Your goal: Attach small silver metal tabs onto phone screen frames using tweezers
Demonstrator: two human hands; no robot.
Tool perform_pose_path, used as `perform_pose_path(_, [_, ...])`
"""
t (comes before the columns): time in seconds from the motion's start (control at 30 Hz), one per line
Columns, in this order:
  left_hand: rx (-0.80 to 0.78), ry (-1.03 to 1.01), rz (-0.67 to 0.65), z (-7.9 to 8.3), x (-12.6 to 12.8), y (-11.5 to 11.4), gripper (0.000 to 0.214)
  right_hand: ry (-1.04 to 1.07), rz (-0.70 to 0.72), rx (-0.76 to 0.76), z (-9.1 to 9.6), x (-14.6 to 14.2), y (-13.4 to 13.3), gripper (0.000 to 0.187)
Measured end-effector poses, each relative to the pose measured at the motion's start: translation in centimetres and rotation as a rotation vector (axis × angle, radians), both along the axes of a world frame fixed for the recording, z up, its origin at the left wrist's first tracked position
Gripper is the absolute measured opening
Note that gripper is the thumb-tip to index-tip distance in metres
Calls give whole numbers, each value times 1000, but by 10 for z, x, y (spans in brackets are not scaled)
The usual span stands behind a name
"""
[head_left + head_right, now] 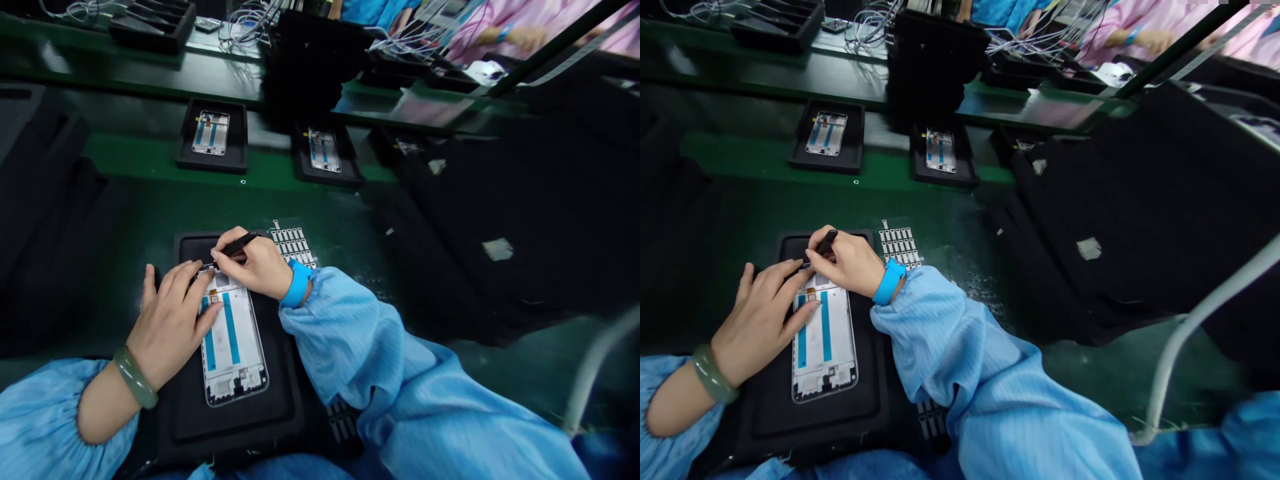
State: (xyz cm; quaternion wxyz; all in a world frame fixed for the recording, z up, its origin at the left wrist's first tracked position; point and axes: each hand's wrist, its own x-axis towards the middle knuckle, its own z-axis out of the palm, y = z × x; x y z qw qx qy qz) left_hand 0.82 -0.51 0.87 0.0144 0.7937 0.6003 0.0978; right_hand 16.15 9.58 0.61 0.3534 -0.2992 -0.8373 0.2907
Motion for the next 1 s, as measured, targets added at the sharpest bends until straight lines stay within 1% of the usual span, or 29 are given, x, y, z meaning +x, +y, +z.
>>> perform_pose_path(0.33, [5,-7,-4,0,0,0,42,12,-28,-43,3,1,1,9])
perform_pose_path(0.53, [-10,11,-4,1,0,0,42,-11,-2,-94,5,-2,3,11])
perform_pose_path(0.7, [-17,5,-12,1,-2,0,44,151,-106,-136,2,0,4,14])
perform_pose_path(0.77, [-15,2,-11,1,-2,0,44,134,-91,-130,1,0,4,13])
perform_pose_path(0.83, [-14,0,-12,1,-2,0,44,81,-26,-110,1,0,3,10])
perform_pose_path(0.9, [-14,-1,-10,1,-1,0,43,32,11,-77,2,-1,3,8])
perform_pose_path(1.0, [-6,-6,-6,0,-1,0,42,20,-41,-30,3,-1,2,9])
